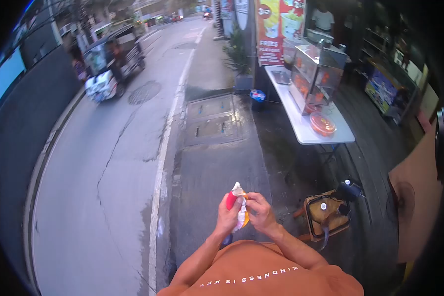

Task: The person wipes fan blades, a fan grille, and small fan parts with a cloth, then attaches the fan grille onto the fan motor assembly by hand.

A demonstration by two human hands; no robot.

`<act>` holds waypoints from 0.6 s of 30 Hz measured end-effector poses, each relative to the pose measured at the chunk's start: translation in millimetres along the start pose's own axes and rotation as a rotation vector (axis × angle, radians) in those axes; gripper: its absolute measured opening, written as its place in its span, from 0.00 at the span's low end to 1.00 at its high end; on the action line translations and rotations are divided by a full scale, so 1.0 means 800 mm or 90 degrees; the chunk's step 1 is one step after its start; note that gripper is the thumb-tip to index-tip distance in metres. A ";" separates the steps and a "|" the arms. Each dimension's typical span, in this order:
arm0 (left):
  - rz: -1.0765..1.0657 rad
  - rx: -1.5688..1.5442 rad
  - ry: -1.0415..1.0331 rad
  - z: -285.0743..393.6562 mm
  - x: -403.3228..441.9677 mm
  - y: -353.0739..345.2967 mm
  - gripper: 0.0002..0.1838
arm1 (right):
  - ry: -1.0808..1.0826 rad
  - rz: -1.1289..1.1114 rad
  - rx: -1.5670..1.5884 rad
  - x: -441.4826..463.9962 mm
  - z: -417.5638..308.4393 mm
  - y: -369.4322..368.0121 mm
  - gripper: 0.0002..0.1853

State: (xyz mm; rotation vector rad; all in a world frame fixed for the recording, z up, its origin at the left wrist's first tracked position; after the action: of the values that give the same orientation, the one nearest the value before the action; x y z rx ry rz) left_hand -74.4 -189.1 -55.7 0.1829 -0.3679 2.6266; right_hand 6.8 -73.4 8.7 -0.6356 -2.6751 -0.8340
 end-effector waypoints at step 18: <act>-0.209 -0.239 0.110 -0.031 0.201 0.041 0.23 | -0.271 0.125 0.488 0.149 0.127 -0.083 0.24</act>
State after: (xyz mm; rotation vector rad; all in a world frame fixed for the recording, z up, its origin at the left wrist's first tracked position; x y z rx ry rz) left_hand -232.4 -139.0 -55.9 -0.0996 -0.6954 2.1852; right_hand -141.3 -23.3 -59.3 -0.9031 -2.8960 0.4312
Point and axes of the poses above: each hand's wrist, its own x-axis towards the middle knuckle, its own y-axis out of the back of the hand, z = x × y, the point moved 7 cm from there along x, towards the middle knuckle, and after that the axes turned 12 degrees about -y, right-handed, at the moved point
